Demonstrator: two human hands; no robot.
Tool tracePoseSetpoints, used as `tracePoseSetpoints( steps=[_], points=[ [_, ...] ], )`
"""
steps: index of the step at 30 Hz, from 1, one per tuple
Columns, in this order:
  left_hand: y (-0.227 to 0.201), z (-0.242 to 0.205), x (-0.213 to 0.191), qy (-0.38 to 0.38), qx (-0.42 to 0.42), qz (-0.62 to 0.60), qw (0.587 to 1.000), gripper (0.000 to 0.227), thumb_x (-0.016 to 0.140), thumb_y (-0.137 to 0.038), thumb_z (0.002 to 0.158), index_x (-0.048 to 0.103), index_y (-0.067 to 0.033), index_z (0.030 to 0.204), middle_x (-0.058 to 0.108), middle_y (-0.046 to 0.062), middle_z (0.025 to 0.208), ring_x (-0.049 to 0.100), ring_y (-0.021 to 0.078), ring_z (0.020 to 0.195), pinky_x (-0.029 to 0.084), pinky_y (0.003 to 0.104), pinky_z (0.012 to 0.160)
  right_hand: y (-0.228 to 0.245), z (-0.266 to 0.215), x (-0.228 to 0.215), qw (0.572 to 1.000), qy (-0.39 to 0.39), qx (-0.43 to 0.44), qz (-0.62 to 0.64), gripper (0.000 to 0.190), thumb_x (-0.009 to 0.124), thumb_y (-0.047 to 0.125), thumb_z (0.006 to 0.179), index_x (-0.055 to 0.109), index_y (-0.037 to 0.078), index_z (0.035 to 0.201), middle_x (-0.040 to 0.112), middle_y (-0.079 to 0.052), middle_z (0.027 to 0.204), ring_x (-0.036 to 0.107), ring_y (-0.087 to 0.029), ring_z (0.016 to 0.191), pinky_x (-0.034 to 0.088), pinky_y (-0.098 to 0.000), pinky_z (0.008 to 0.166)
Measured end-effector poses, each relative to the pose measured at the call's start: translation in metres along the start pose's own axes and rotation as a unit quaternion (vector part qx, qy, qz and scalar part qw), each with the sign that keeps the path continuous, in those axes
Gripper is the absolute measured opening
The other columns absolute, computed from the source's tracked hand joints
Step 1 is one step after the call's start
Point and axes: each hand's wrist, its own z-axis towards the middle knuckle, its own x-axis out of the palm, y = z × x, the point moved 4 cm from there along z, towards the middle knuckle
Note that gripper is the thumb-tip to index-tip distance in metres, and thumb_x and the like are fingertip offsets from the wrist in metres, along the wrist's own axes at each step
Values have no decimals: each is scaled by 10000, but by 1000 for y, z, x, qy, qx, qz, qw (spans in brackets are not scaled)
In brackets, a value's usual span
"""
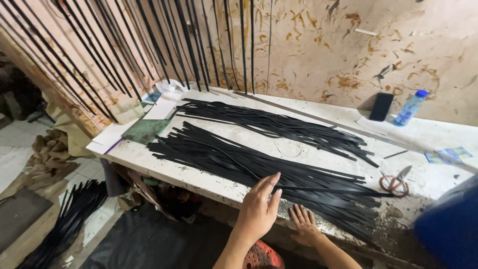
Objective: The person picks up black rubber strips from a table, runs them through a small manual device on a blue container, and then hangs the processed strips on a wall rack using clothespins. The person repeats this process for multiple strips.
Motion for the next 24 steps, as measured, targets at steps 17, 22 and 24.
tracePoseSetpoints(
  steps=[17, 22, 24],
  points=[
    [-21, 15, 27, 6, -13, -6, 1000, 439, 447, -204, 1083, 497, 38, 1446, 688, 178, 1161, 689, 303, 1044, 611, 383, 852, 44, -100, 312, 901, 194, -388, -16, 245, 501, 109, 989, 653, -19, 1133, 621, -360, 959, 559, -481, 1001, 515, -561, 731],
    [-3, 37, 49, -7, -27, 8, 1000, 426, 451, -210, 1082, 546, 35, 1418, 710, 187, 1186, 701, 315, 1020, 593, 397, 802, 17, -107, 70, 997, -4, -8, 79, 575, 397, 525, 985, 743, 210, 651, 736, -52, 717, 737, -322, 736, 552, -451, 548],
    [-5, 53, 57, -15, -42, 7, 999, 399, 491, -168, 1060, 582, 12, 1404, 717, 207, 1086, 713, 363, 955, 594, 434, 763, -27, -71, 46, 989, -65, 1, 136, 416, 530, 574, 911, 781, 270, 776, 756, -53, 745, 754, -306, 777, 582, -452, 620]
  ],
)
